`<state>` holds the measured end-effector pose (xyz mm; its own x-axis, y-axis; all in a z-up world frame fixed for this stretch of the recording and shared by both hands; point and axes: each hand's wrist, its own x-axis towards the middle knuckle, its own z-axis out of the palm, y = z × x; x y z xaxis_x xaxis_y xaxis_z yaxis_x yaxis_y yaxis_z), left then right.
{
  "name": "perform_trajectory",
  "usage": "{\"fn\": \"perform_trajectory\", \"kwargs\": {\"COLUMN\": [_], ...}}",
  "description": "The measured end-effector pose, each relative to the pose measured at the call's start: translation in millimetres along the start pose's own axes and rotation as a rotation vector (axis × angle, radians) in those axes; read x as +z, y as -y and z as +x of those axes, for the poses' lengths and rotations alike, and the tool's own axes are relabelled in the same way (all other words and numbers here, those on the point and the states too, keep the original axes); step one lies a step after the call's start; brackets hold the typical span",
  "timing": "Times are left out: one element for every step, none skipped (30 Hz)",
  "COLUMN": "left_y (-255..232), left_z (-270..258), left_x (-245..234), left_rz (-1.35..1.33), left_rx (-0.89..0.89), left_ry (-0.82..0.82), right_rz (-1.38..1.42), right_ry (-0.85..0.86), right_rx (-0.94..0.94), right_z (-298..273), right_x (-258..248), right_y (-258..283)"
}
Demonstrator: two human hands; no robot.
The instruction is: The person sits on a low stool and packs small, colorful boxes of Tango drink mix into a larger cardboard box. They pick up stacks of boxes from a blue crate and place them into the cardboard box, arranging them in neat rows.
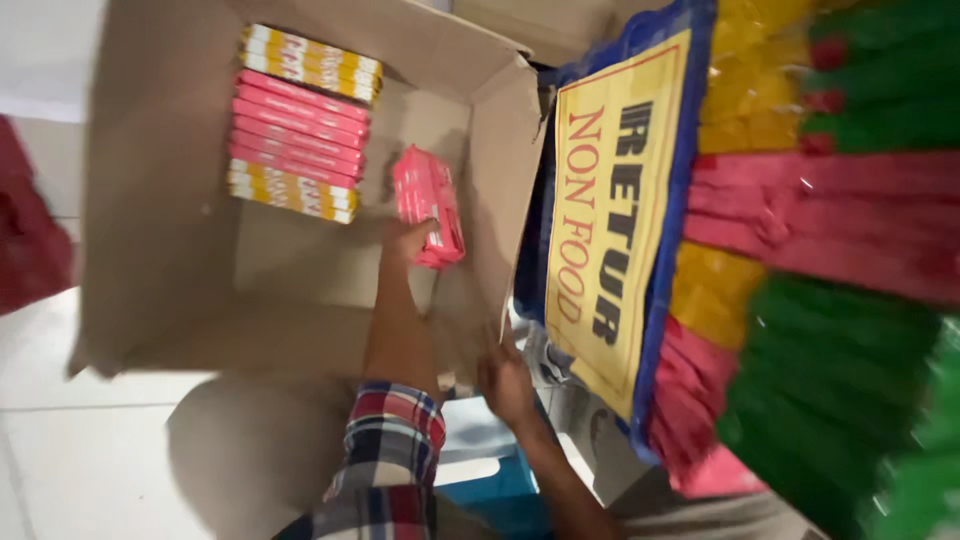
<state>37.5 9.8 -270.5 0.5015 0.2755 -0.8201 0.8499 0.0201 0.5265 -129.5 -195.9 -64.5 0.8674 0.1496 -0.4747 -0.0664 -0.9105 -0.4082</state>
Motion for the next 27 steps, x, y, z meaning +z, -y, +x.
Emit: {"fn": "perform_trajectory", "kwargs": {"left_y": [-8,-23,-38,-48,-57,-61,-81,-104,-126,-119,-113,-104,-113,-120,-126,-121,-117,-117,-117,-118,-120,-128,-136,-141,-145,-140,-136], "left_z": [-34,-61,-91,-110,-130,-153,-183,-211,-241,-253,-264,-274,-313,-353,-393,-412,-430,-445,-453,-459,-466,-477,-487,-498,-494,-492,-488], "left_x": [-13,-26,-39,-45,-51,-57,-73,-87,-101,-107,-114,-119,-126,-132,-137,-140,-142,-142,-142,-140,-138,-137,-136,-137,-134,-131,-128], "left_rz": [0.003,-0.072,-0.145,-0.143,-0.121,-0.101,-0.101,-0.156,-0.209,-0.210,-0.285,-0.365,-0.370,-0.463,-0.553,-0.548,-0.537,-0.525,-0.521,-0.491,-0.460,-0.457,-0.425,-0.392,-0.388,-0.313,-0.239], "left_rx": [0.011,-0.037,-0.084,-0.054,-0.023,0.004,0.028,0.066,0.104,0.134,0.226,0.313,0.339,0.436,0.532,0.545,0.627,0.715,0.734,0.784,0.835,0.868,0.884,0.892,0.918,0.856,0.794], "left_ry": [-0.013,0.040,0.096,0.088,0.028,-0.035,-0.046,-0.019,0.009,0.005,0.060,0.114,0.109,0.200,0.295,0.302,0.381,0.467,0.483,0.528,0.573,0.589,0.567,0.544,0.559,0.518,0.476], "right_rz": [0.010,0.082,0.155,0.165,0.240,0.315,0.324,0.432,0.540,0.547,0.855,1.153,1.154,1.243,1.330,1.332,1.401,1.464,1.461,1.426,1.390,1.382,1.259,1.138,1.133,1.051,0.963], "right_ry": [-0.007,0.006,0.021,-0.003,-0.049,-0.088,-0.104,-0.158,-0.209,-0.231,-0.130,-0.008,-0.015,0.012,0.041,0.028,-0.001,-0.038,-0.059,-0.133,-0.207,-0.234,-0.302,-0.367,-0.393,-0.526,-0.656], "right_rx": [-0.012,0.012,0.035,0.016,0.002,-0.014,-0.033,-0.051,-0.071,-0.091,-0.050,-0.012,-0.039,-0.106,-0.176,-0.185,-0.244,-0.308,-0.324,-0.333,-0.342,-0.371,-0.399,-0.414,-0.431,-0.519,-0.605], "right_z": [-6,-5,-4,-3,-3,-7,-10,-11,-12,-13,-15,-18,-20,-23,-25,-26,-26,-22,-32,-41,-49,-67,-85,-107,-114,-127,-139], "right_x": [-3,-5,-8,-19,-29,-39,-53,-68,-84,-103,-121,-140,-157,-173,-189,-191,-194,-200,-211,-223,-236,-264,-291,-314,-338,-356,-373], "right_y": [3,9,14,25,37,47,60,71,82,97,111,123,126,129,131,131,131,129,132,134,136,140,144,148,151,151,151]}}
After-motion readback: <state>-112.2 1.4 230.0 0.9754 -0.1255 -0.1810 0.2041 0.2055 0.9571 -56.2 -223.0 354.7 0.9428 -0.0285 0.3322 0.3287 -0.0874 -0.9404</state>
